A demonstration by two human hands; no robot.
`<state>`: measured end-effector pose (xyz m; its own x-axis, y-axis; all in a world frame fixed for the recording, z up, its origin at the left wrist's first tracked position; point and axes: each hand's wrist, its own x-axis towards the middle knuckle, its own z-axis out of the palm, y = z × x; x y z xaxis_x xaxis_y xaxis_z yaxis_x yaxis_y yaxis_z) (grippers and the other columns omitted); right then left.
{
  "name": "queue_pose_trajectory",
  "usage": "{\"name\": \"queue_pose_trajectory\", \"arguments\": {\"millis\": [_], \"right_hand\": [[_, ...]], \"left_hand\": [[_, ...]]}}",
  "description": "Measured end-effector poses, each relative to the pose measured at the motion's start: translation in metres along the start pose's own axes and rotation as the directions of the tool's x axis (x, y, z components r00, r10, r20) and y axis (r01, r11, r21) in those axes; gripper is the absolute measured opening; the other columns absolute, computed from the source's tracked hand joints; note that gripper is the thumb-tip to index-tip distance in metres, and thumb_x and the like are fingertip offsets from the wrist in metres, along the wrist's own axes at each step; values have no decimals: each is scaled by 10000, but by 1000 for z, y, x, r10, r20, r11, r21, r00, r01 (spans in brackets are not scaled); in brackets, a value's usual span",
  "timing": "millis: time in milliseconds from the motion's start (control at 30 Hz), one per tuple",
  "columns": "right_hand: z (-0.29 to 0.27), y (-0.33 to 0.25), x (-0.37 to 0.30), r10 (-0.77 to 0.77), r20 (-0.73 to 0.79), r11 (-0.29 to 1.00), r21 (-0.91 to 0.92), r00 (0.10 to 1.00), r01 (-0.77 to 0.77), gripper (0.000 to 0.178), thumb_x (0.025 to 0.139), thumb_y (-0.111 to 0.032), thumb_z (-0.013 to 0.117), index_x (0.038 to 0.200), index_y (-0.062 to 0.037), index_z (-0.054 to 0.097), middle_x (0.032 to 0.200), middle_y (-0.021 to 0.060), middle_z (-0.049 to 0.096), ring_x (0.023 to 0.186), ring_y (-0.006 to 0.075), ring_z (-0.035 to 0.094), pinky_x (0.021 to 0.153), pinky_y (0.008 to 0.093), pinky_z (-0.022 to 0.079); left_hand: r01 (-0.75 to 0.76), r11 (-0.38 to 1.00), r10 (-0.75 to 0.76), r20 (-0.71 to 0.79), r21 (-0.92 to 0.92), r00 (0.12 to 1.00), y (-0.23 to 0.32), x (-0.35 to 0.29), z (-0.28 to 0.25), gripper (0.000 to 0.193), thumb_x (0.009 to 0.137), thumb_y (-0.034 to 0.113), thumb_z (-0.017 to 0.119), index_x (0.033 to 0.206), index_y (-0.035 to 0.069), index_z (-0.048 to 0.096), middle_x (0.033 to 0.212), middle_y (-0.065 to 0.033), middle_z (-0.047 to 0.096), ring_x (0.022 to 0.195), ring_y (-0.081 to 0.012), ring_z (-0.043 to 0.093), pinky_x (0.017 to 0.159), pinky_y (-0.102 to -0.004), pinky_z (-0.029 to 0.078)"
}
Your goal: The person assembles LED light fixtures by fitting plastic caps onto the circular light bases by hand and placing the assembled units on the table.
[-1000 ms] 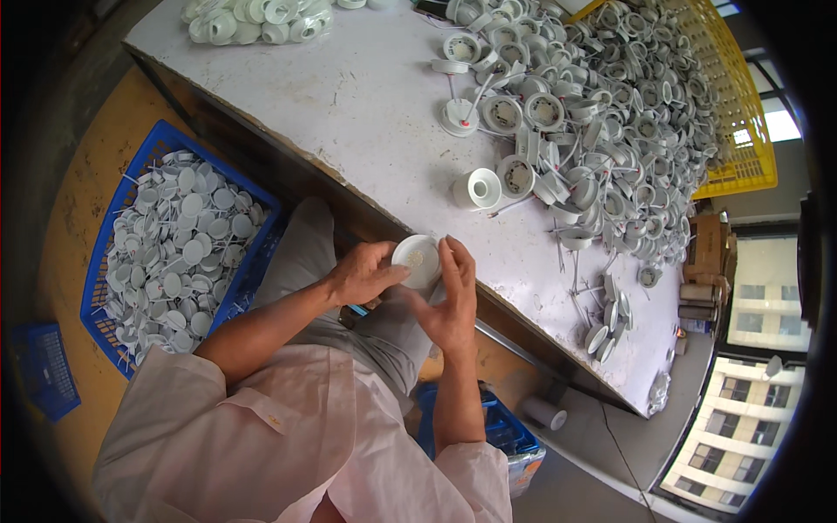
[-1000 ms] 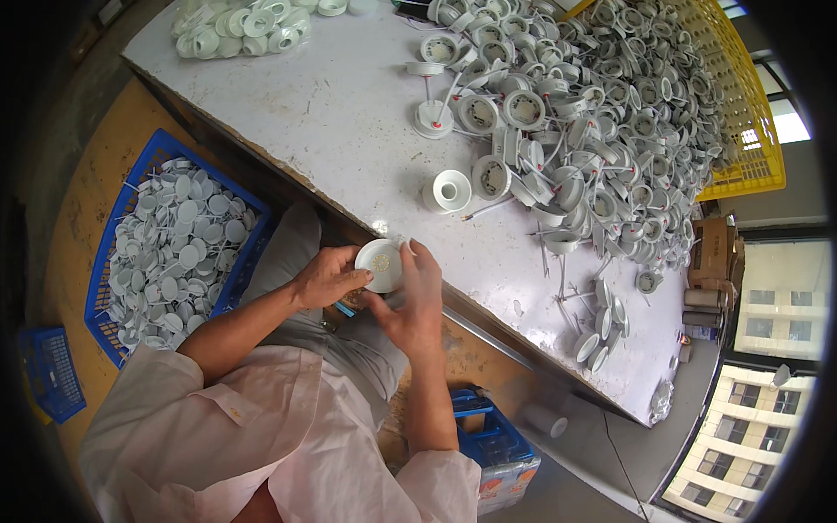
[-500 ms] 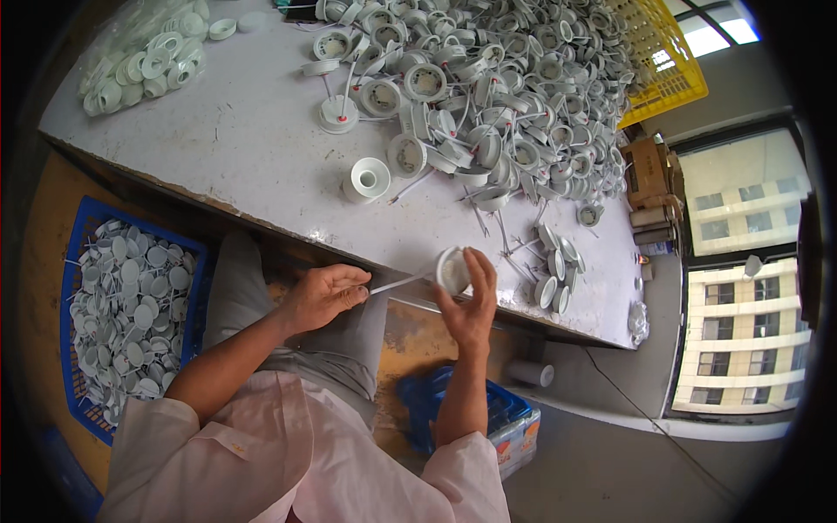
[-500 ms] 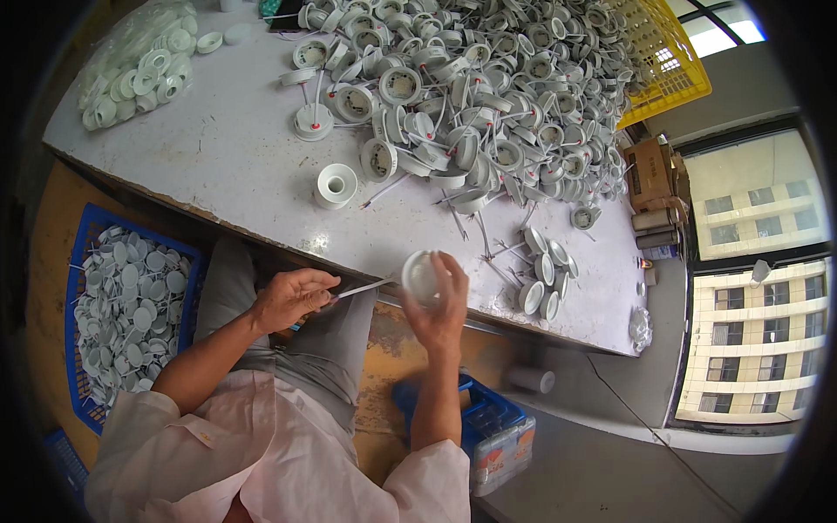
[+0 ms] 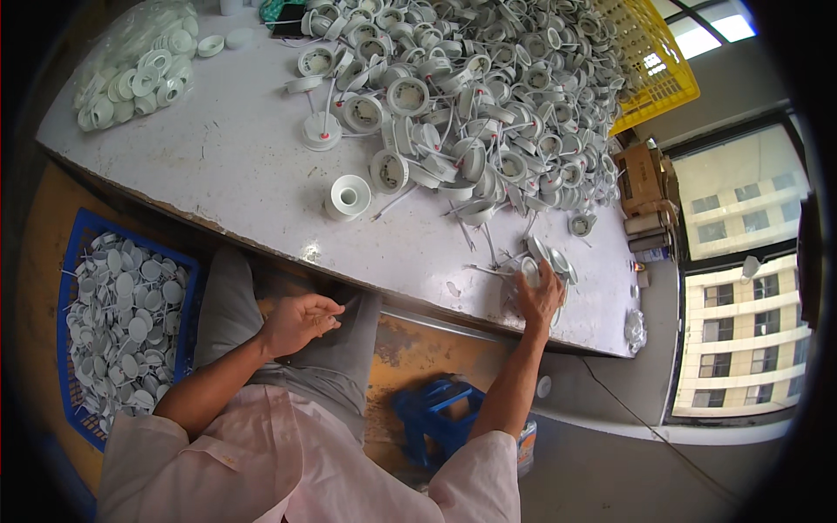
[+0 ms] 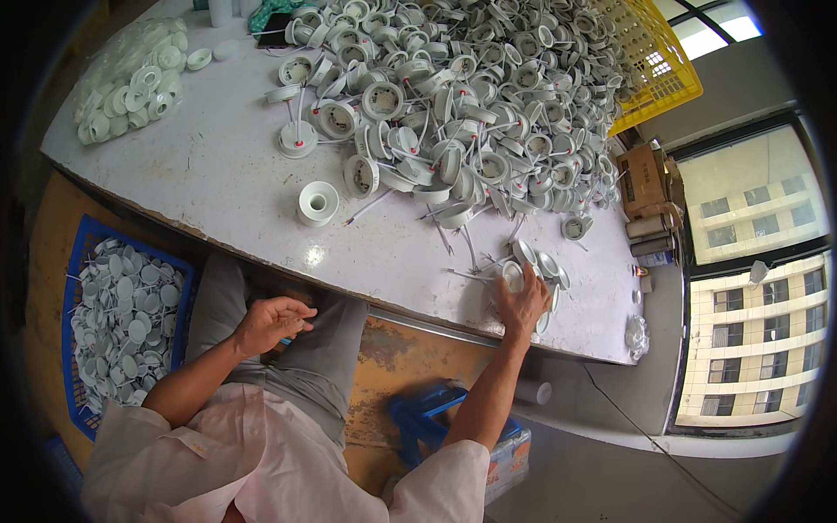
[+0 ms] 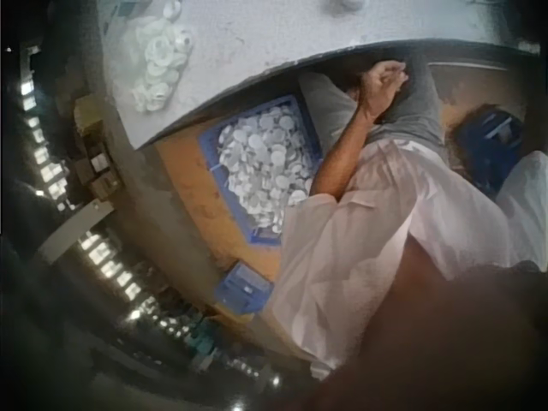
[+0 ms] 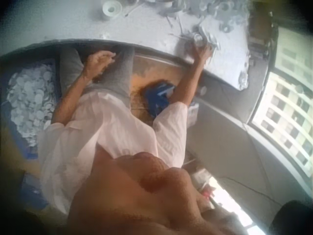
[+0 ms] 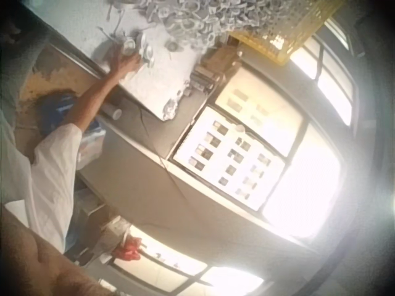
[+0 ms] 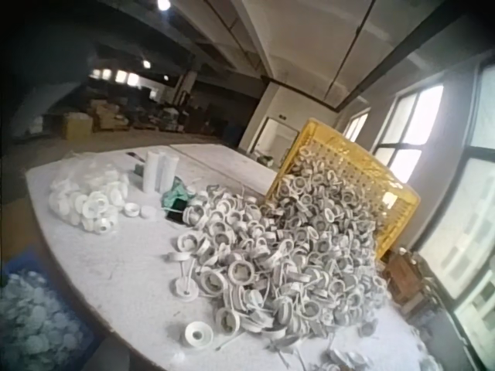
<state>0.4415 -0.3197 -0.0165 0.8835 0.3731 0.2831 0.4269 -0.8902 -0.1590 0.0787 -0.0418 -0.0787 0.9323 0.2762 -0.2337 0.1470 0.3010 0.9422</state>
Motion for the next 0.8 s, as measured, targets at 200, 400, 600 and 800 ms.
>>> {"name": "queue_pose_trajectory", "arguments": {"millis": [200, 400, 600, 800], "right_hand": [[3, 8, 15, 62, 107, 995, 67, 992, -69, 679, 705, -439, 705, 1260, -68, 576, 1209, 146, 612, 1230, 330, 458, 1092, 477, 214], [0, -5, 12, 24, 66, 995, -95, 998, -18, 600, 715, -432, 716, 1173, -54, 630, 1179, 165, 616, 1201, 336, 476, 1050, 466, 302], [5, -106, 17, 155, -72, 859, 503, 985, -98, 524, 797, -377, 724, 1168, -23, 619, 1028, 150, 655, 846, 248, 642, 772, 363, 499], [67, -135, 31, 196, -26, 829, 538, 980, -152, 685, 789, -440, 697, 1260, 29, 535, 1110, 207, 634, 976, 301, 634, 873, 350, 467]], "left_hand": [[14, 999, -14, 2, -47, 1000, -3, 8, 2, 230, 915, 68, 605, 1115, -45, 597, 1108, -148, 665, 954, -184, 671, 746, -247, 526], [-14, 997, 13, -11, -73, 1000, -17, 10, -6, 224, 906, 82, 624, 1092, -42, 611, 1080, -157, 678, 922, -186, 679, 711, -245, 524], [-22, 1000, 22, -36, -20, 999, -11, 5, -3, 213, 906, 84, 625, 1079, -40, 617, 1051, -146, 688, 904, -189, 686, 684, -241, 527], [-3, 1000, 3, -32, 0, 999, -9, -15, -7, 201, 918, 79, 602, 1087, -29, 615, 1077, -138, 680, 910, -187, 685, 664, -235, 528]]}}
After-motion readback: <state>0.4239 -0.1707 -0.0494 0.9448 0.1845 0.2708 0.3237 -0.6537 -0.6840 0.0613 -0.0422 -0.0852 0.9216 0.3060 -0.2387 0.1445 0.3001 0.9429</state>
